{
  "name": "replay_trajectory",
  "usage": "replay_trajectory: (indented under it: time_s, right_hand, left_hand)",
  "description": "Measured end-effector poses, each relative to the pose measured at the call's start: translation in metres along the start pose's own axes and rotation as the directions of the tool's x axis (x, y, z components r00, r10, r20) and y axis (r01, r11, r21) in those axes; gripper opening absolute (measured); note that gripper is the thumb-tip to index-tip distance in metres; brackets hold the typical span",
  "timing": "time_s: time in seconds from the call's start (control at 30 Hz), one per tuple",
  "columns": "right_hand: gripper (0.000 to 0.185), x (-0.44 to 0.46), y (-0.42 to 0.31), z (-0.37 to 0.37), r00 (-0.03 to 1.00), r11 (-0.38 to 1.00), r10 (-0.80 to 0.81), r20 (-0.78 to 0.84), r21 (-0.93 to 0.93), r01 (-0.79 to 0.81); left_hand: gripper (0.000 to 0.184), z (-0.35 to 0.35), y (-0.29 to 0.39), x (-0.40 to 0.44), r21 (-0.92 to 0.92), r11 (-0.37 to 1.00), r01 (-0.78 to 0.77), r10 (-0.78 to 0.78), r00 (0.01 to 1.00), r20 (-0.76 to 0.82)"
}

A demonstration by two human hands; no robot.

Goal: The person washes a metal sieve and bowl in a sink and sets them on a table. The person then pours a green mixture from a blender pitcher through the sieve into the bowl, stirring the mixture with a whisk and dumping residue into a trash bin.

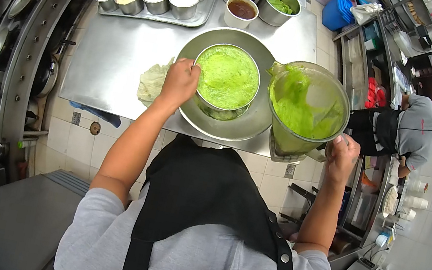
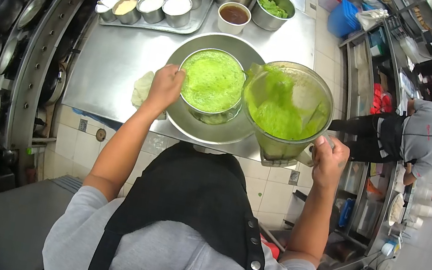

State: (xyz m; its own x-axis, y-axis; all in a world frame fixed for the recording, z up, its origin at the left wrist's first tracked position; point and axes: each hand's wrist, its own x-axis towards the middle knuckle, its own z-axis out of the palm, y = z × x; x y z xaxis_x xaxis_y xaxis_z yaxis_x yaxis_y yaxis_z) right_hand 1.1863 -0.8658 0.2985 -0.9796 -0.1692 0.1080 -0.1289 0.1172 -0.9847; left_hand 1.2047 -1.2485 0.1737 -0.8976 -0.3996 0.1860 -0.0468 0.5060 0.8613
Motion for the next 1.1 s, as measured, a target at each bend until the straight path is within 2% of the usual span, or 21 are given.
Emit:
replay_trajectory:
  time_s: [0.23,0.4,0.63,0.73,0.87,1.07,1.1]
  right_hand:
    - [0.036,0.005,0.032,-0.009,0.999,0.983,-0.032,-0.028,0.178,0.037]
    - [0.038,0.009,0.051,-0.015,0.996,0.982,-0.06,-0.065,0.173,0.07]
    - [0.036,0.015,0.088,-0.018,0.984,0.942,-0.055,-0.17,0.317,0.108]
    - [0.035,0.02,0.109,-0.025,0.979,0.917,-0.098,-0.18,0.366,0.159]
    - [0.037,0.033,0.133,-0.032,0.965,0.892,-0.098,-0.242,0.409,0.193]
    - [0.039,0.056,0.153,-0.046,0.969,0.903,-0.166,-0.184,0.367,0.225]
    - [0.037,0.057,0.148,-0.048,0.983,0.914,-0.125,-0.134,0.369,0.167]
  left_hand:
    - [0.029,-0.004,-0.002,-0.001,-0.033,0.999,0.011,-0.012,0.999,-0.031]
    - [0.029,0.003,-0.016,-0.002,-0.128,0.989,0.079,-0.086,0.995,-0.045]
    - [0.032,0.001,-0.015,-0.003,-0.149,0.977,0.151,-0.164,0.984,-0.075]
    - [0.031,-0.007,0.012,-0.009,-0.233,0.921,0.313,-0.325,0.945,-0.015]
    - [0.029,-0.008,0.004,-0.01,-0.256,0.921,0.293,-0.313,0.949,-0.038]
    - [0.03,-0.004,0.012,-0.012,-0.27,0.914,0.302,-0.337,0.937,-0.094]
    - [0.03,-0.005,0.016,-0.013,-0.273,0.913,0.303,-0.338,0.937,-0.092]
